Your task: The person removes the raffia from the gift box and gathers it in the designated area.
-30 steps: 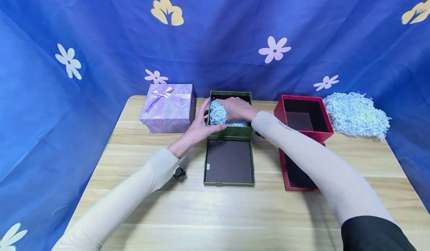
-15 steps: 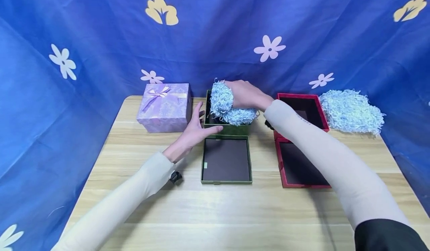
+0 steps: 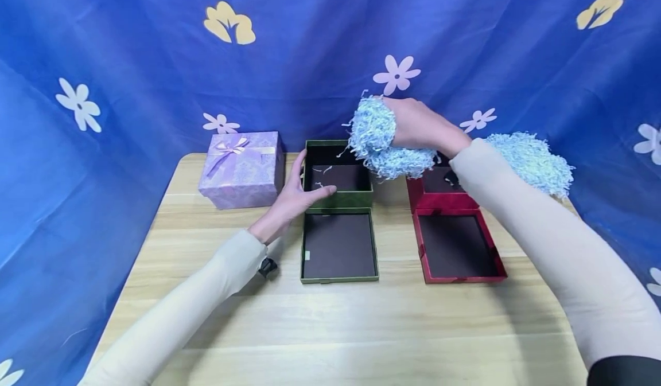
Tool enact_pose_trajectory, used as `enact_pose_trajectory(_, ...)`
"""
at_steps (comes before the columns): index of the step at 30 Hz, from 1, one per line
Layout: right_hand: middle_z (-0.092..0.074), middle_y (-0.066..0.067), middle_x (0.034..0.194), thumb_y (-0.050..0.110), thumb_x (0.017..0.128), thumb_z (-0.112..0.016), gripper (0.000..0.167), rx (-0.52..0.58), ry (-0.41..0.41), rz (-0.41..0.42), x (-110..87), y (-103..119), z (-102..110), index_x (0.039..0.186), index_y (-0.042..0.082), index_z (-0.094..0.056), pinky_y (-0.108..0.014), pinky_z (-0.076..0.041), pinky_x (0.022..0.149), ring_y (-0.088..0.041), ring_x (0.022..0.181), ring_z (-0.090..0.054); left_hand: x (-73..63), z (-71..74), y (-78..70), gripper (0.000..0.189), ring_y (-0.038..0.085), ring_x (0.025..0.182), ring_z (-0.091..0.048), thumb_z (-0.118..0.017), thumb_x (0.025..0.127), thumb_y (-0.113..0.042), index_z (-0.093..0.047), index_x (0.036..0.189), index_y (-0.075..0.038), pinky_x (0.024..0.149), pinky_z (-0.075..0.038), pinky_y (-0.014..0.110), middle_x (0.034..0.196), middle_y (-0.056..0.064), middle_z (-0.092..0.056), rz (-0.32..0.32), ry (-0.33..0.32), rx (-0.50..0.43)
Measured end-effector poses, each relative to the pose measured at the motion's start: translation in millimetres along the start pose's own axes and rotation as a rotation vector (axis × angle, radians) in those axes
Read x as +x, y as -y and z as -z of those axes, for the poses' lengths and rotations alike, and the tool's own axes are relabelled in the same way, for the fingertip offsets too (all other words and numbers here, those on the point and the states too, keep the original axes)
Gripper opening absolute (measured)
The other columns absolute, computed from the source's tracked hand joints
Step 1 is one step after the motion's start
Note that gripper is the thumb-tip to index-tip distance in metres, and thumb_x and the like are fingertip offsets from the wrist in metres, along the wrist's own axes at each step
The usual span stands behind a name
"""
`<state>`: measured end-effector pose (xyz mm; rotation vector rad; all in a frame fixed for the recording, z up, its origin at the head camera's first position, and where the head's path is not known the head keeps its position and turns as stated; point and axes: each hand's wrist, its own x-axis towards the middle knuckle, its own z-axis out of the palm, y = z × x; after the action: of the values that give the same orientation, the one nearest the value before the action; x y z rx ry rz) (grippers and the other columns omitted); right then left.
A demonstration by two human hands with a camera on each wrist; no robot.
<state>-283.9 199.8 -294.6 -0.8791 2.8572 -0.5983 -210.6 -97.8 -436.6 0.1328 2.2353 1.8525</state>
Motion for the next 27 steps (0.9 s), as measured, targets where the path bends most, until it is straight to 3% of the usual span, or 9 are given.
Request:
enact_pose_trajectory(5,-0.066,-0.006,0.145,0.043,0.099,-0.080,0.066,-0.003,0.008,-0.054,-32.4,-19,22,0.155,0.018,-0.055,-0.055,-0.047,0.113,-0.031,0.133,-0.061,6.5,-2.1,4.0,0.121,0.027,0.165,0.005,-0.090,0.093,-0.035,-0.003,0.176,-0.037,0.130,-0.009,0.059,0.182,-0.003,0.004,-0.002,-0.010,0.009)
enact_pose_trajectory(7,-0.061,-0.006,0.154,0.043,0.100,-0.079,0.074,-0.012,0.018,-0.075,-47.4,-27,31,0.163,0.019,-0.049,-0.057,-0.046,0.115,-0.033,0.139,-0.058,8.9,-2.7,4.5,0.122,0.025,0.165,0.005,-0.091,0.092,-0.036,-0.003,0.176,-0.037,0.130,-0.009,0.059,0.182,-0.006,0.004,-0.008,-0.011,0.013)
enact_pose_trajectory(10,-0.046,-0.013,0.168,0.024,0.101,-0.075,0.082,-0.027,0.030,-0.125,-73.0,-38,47,0.172,0.014,-0.035,-0.059,-0.044,0.115,-0.039,0.148,-0.048,11.8,-3.8,4.6,0.123,0.023,0.164,0.005,-0.091,0.092,-0.038,-0.001,0.176,-0.038,0.130,-0.010,0.060,0.181,-0.010,0.004,-0.014,-0.006,0.024)
enact_pose_trajectory(13,-0.035,-0.019,0.173,0.003,0.095,-0.071,0.092,-0.034,0.029,-0.176,-100.3,-53,61,0.174,0.009,-0.025,-0.060,-0.044,0.112,-0.044,0.153,-0.040,13.0,-4.3,4.7,0.124,0.022,0.164,0.005,-0.091,0.091,-0.041,0.000,0.176,-0.040,0.130,-0.011,0.061,0.181,-0.012,0.005,-0.012,0.001,0.038)
enact_pose_trajectory(15,-0.032,-0.023,0.173,-0.007,0.089,-0.068,0.097,-0.038,0.028,-0.201,-118.1,-64,69,0.174,0.006,-0.022,-0.060,-0.045,0.103,-0.045,0.152,-0.040,12.6,-3.4,5.4,0.124,0.022,0.164,0.006,-0.091,0.091,-0.043,0.001,0.175,-0.043,0.129,-0.011,0.062,0.180,-0.014,0.006,-0.007,0.003,0.044)
enact_pose_trajectory(21,-0.050,-0.024,0.161,0.010,0.099,-0.078,0.079,-0.049,-0.028,-0.192,-167.8,-99,78,0.168,0.008,-0.040,-0.069,-0.044,0.109,-0.049,0.142,-0.050,11.5,-3.1,6.1,0.122,0.024,0.165,0.006,-0.090,0.092,-0.044,0.000,0.173,-0.048,0.129,-0.012,0.064,0.180,-0.014,0.007,-0.001,0.005,0.041)
enact_pose_trajectory(27,-0.045,-0.036,0.159,0.008,0.100,-0.076,0.083,-0.067,-0.048,-0.260,-215.2,-135,74,0.169,-0.003,-0.032,-0.073,-0.041,0.110,-0.060,0.140,-0.046,12.0,-4.4,0.0,0.122,0.024,0.164,0.008,-0.088,0.095,-0.035,0.003,0.175,-0.043,0.130,-0.008,0.062,0.181,-0.011,0.009,0.020,0.020,0.039)
